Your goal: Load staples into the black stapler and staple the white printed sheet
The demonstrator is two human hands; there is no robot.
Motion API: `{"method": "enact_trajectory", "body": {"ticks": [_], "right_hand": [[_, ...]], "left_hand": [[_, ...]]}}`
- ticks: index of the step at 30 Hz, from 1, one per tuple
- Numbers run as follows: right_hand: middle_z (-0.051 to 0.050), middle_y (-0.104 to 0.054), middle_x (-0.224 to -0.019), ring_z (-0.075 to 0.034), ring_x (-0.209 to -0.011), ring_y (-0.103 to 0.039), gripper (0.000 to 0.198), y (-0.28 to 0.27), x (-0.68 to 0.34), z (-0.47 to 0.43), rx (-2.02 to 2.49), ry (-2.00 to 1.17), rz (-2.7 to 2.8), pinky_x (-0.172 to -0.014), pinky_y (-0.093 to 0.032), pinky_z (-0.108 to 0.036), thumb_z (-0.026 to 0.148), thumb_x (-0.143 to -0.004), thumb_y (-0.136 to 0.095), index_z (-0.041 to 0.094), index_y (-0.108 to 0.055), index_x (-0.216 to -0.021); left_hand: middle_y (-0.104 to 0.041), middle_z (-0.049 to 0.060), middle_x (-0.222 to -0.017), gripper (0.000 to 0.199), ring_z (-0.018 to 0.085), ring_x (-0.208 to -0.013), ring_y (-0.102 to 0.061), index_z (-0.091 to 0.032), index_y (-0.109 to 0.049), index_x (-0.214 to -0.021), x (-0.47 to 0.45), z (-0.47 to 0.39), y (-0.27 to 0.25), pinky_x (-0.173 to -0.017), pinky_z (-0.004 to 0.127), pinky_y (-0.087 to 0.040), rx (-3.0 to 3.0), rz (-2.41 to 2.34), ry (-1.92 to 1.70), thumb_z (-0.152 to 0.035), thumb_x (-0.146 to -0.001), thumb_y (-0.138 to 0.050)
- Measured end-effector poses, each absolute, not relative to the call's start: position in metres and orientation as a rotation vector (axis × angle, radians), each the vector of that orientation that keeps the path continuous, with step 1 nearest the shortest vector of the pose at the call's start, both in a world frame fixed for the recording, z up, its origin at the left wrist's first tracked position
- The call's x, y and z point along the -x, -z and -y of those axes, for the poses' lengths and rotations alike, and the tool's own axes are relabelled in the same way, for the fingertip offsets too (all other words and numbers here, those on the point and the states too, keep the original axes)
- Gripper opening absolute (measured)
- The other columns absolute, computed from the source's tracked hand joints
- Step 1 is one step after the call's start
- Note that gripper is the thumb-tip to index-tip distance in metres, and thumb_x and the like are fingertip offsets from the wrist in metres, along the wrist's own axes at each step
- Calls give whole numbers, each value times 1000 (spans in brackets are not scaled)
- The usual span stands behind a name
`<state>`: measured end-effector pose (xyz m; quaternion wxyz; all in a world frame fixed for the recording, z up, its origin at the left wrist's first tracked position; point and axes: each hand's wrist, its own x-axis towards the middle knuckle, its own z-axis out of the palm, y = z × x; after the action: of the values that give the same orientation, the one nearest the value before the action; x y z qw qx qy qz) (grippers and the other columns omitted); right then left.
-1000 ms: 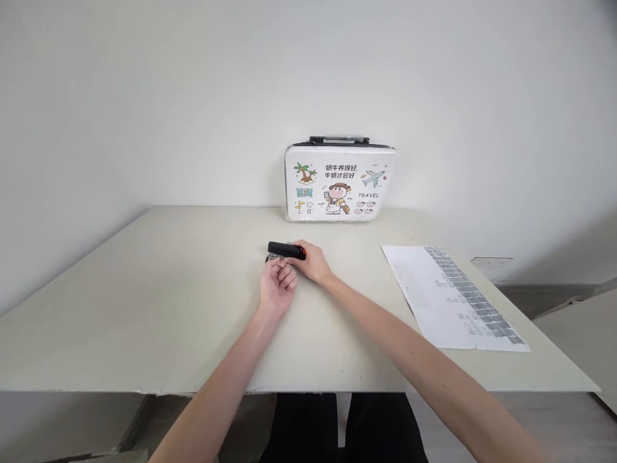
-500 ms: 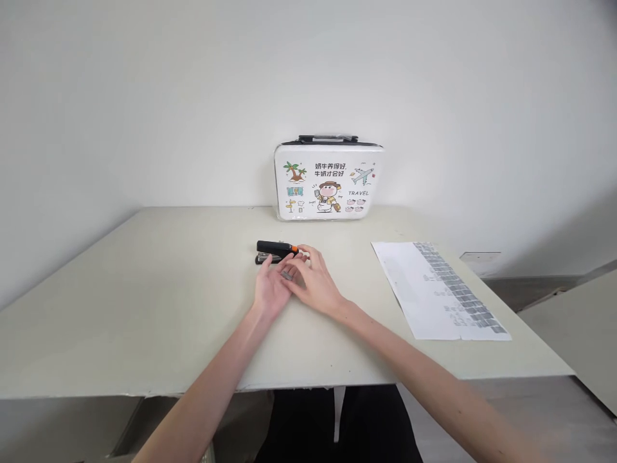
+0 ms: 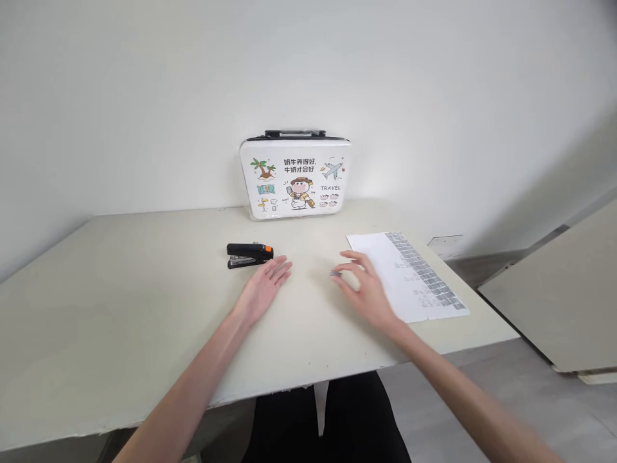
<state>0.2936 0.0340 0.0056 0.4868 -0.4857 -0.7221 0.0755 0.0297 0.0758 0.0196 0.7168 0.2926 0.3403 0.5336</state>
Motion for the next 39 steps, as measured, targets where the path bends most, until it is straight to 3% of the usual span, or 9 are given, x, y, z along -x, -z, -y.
{"method": "enact_trajectory", "body": {"ticks": [7,13,22,31,36,39], "right_hand": [[-16,-70,-119,-32,-107,-67,36,18,-483,-23,1796,-100,1405,-89,-55,-46,55,-87,-64,22,-75,-94],[-16,-73,-100,-33,-101,-69,38,40,-553,-20,2056,-26,1305,-93,-51,-48,55,-84,-62,20,-76,-92],[-16,-74,-105,-30,-94,-70,41,35,-546,-18,2037,-99,1265,-90,-50,-44,55,-80,-64,18,-78,-92],[-16,-75,-107,-25,-79,-67,43,30,-512,19,1885,11,1242,-69,-52,-38,55,-92,-53,19,-72,-103],[-14,-73,-116,-25,-87,-68,36,24,-468,35,1722,-110,1533,-57,-50,-32,54,-98,-52,23,-70,-105],[-13,-70,-126,-29,-109,-68,34,22,-450,35,1682,-147,1668,-70,-58,-36,51,-102,-48,25,-68,-111]], "left_hand": [[-48,10,-160,11,36,-139,-57,-18,-75,-103,-40,-74,-29,-123,49,-40,-712,-787,-1215,-20,-97,-66],[-51,11,-157,13,36,-139,-58,-20,-74,-107,-39,-74,-27,-123,50,-41,-761,-814,-1203,-23,-97,-68],[-46,11,-161,18,36,-130,-65,-20,-75,-111,-35,-76,-29,-116,47,-47,-774,-863,-1244,-28,-98,-65],[-60,21,-145,34,32,-127,-67,-15,-66,-119,-29,-80,-31,-100,38,-55,-636,-922,-1313,-43,-102,-57],[-65,16,-135,33,28,-115,-71,-18,-65,-113,-21,-81,-16,-100,42,-55,-1065,-1241,-1363,-45,-99,-51],[-66,14,-129,33,28,-114,-70,-21,-62,-114,-16,-79,-8,-100,46,-54,-1395,-1504,-1354,-47,-98,-48]]}}
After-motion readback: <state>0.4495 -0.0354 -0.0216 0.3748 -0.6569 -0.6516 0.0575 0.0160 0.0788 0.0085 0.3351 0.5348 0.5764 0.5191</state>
